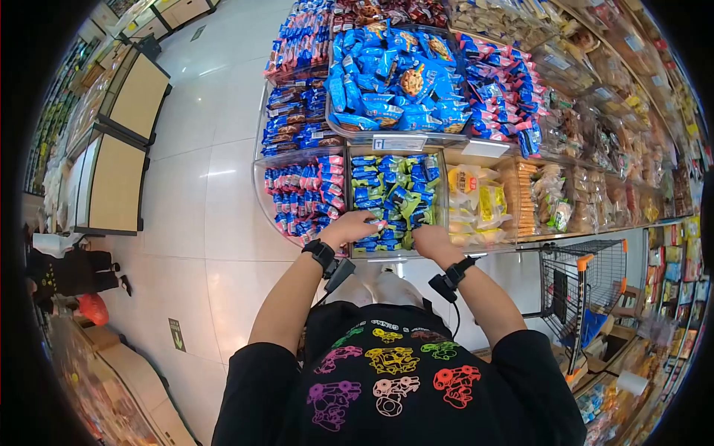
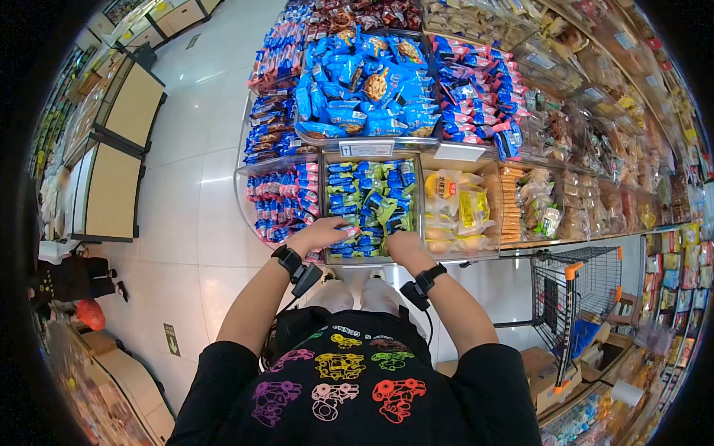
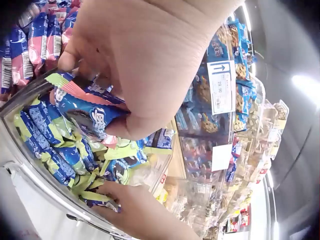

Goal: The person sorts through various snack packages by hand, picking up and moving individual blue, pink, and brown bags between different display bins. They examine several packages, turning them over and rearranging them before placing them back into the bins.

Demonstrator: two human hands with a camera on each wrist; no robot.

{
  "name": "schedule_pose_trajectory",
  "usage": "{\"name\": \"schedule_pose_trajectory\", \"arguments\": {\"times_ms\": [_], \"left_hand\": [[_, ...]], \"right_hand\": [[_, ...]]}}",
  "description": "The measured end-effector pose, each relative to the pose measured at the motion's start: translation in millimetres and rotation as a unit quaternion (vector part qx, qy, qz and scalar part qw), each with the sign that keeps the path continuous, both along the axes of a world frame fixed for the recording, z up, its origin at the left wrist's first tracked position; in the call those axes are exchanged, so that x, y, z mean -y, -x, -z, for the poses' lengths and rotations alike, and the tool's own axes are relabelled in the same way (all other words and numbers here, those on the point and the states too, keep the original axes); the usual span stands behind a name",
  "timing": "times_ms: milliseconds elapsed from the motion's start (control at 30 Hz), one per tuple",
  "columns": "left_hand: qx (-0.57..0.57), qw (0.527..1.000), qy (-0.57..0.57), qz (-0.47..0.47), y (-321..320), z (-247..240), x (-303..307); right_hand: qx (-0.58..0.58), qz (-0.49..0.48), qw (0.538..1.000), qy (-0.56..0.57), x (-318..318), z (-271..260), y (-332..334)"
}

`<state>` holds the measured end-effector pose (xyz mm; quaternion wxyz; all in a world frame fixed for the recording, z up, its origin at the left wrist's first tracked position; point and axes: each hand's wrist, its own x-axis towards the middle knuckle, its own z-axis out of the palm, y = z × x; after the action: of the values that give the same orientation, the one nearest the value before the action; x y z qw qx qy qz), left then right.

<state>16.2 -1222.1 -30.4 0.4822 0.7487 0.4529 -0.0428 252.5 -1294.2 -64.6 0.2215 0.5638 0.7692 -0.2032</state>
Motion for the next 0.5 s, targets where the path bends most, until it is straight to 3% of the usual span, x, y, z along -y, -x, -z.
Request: {"name": "schedule_pose_trajectory", "arguments": {"times_ms": [67,133,233,300,400,500], "left_hand": [[0.023,0.989,0.11,-0.093,5,-18,-3],[0.015,0.993,0.065,-0.099,14,-1,-8],[0.119,0.975,0.039,-0.183,30,10,-9],[0.123,0.974,0.022,-0.191,40,6,-6],[0.127,0.97,0.015,-0.208,56,2,0],[0.079,0.99,0.07,-0.092,72,14,1]], "right_hand": [[-0.066,0.021,0.995,-0.074,-1,-27,7],[-0.115,0.04,0.988,-0.093,-6,-35,26],[-0.183,0.027,0.978,-0.096,-14,-24,59],[-0.218,0.021,0.965,-0.143,-16,-3,77],[-0.302,0.053,0.944,-0.126,-18,5,86],[-0.362,0.113,0.915,-0.14,-14,5,83]]}}
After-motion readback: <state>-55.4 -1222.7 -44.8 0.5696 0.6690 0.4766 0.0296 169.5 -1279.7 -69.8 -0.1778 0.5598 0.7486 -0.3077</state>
